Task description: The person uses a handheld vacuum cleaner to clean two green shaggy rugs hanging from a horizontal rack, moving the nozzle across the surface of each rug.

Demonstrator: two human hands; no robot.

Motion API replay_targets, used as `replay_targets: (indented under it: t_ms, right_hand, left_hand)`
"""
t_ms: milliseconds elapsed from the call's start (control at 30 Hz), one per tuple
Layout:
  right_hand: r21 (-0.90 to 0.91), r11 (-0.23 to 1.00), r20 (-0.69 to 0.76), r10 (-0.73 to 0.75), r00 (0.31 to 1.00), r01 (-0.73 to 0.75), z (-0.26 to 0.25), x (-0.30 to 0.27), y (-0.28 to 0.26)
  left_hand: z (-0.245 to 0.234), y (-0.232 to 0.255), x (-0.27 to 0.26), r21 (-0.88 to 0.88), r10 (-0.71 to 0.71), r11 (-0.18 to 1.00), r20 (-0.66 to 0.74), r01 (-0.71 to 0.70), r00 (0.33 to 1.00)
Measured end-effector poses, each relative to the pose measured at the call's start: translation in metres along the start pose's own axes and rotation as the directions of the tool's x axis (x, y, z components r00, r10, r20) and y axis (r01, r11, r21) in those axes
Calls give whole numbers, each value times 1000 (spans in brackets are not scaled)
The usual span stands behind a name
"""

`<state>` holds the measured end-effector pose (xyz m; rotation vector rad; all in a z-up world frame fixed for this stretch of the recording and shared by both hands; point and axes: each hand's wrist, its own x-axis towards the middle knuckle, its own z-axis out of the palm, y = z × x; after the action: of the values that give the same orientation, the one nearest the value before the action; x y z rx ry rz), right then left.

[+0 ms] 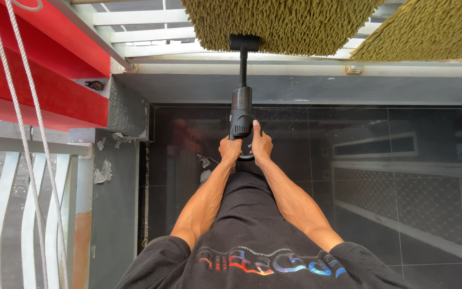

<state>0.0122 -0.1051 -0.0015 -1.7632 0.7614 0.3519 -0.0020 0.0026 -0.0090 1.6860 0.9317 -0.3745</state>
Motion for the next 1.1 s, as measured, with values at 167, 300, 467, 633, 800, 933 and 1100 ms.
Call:
replay_targets:
  t_ms: [167, 300, 467, 633, 800, 933, 1100]
  right_hand:
    - [-28, 1000, 7, 14, 1000, -14, -1, 8, 1]
    - [-18, 1000, 25, 18, 1000, -17, -1, 11, 6]
    - [-12, 999, 46, 32, 998, -32, 0, 17, 13]
    - [-24, 995, 53, 100, 994, -99, 6, 24, 25]
    - [-38, 995, 64, 97, 993, -95, 9, 25, 27]
    - [-56, 995, 75, 86, 993, -82, 14, 15, 20]
    - [-54, 998, 93, 27, 995, -22, 18, 1, 12]
  left_hand:
    - [4, -5, 8, -36, 17, 999, 13, -16, 1000]
    - [6, -10, 9, -38, 3, 999, 8, -3, 1000]
    - [4, -13, 11, -30, -12, 999, 28, 13, 1000]
    - [4, -19, 18, 0, -63, 998, 32, 63, 997]
    - [1, -25, 18, -8, -63, 998, 46, 64, 997]
    - [-8, -27, 14, -43, -65, 997, 20, 66, 998]
    - [-19, -24, 2, -108, -27, 994, -14, 26, 1000]
